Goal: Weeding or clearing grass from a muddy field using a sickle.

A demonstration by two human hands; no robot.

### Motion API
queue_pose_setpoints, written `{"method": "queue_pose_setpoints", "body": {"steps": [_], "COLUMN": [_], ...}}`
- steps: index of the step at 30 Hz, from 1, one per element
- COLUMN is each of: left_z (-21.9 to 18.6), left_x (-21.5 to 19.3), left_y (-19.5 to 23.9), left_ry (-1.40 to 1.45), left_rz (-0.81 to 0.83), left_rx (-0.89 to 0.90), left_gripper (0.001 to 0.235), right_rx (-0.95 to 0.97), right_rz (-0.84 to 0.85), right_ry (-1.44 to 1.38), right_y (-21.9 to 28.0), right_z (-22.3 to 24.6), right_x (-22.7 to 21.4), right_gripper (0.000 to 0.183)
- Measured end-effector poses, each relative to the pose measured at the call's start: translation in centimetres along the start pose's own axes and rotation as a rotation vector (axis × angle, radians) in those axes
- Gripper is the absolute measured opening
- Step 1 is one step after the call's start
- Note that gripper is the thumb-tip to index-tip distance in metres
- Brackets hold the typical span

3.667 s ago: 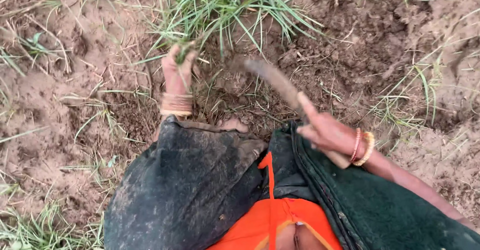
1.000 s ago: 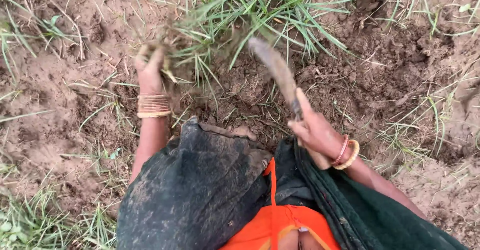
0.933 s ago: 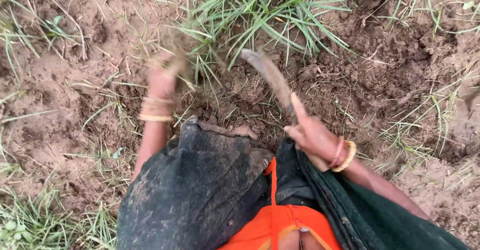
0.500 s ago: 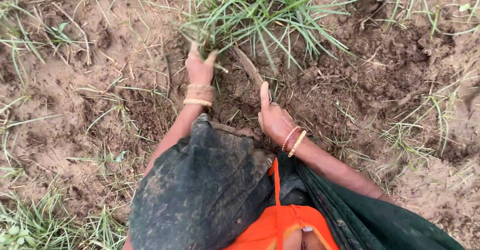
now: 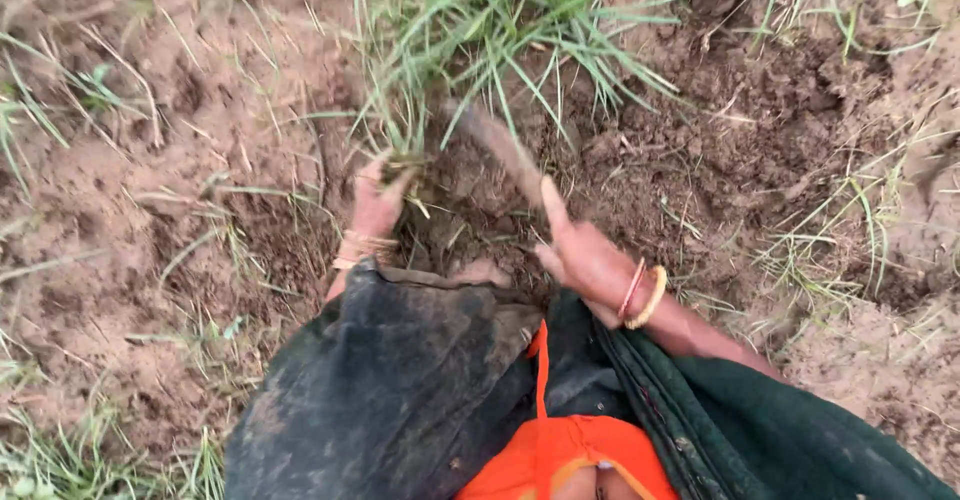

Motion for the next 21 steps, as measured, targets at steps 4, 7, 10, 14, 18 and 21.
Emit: {"method": "queue_pose_setpoints", "body": {"steps": [4,7,10,14,18,21], "left_z": [1.3,-3.9,-5.7,-4.4,-0.8,-1.2], "left_x": [-4.5,-3.9,-1.4,-0.6,-3.5,-3.6], "left_y": [0.7,-1.1,-2.7,-4.7,-4.7,-4.6], "left_ry": [-0.130,-0.578,-0.980,-1.187,-0.710,-0.649], "left_rz": [-0.279,-0.325,-0.225,0.019,-0.258,-0.245], "left_rx": [0.019,0.170,0.176,-0.170,0.197,0.118], "left_gripper": [0.012,0.034,0.045,0.018,0.044,0.051], "right_rx": [-0.018,-0.061,0.050,-0.034,0.271,0.076], "right_rz": [-0.138,-0.172,-0.097,-0.109,-0.012,-0.112], "right_ry": [-0.006,-0.013,-0.044,0.018,0.014,0.027], "right_y": [0.3,0.3,0.4,0.6,-0.9,-4.6], "right_z": [-0.3,0.8,0.5,-1.0,-1.9,-3.2], "right_x": [-0.8,-1.7,-1.3,-0.2,1.5,3.9], "right_gripper": [0.093,0.095,0.096,0.098,0.098,0.093]}}
Point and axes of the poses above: each hand's wrist, its own y-axis away from the middle knuckle, its own x-axis out of the palm, z = x × y, the point moved 5 cm from there along -y, towards the middle knuckle, and after that the axes turned 10 degrees about z, right-handed, at the moved point
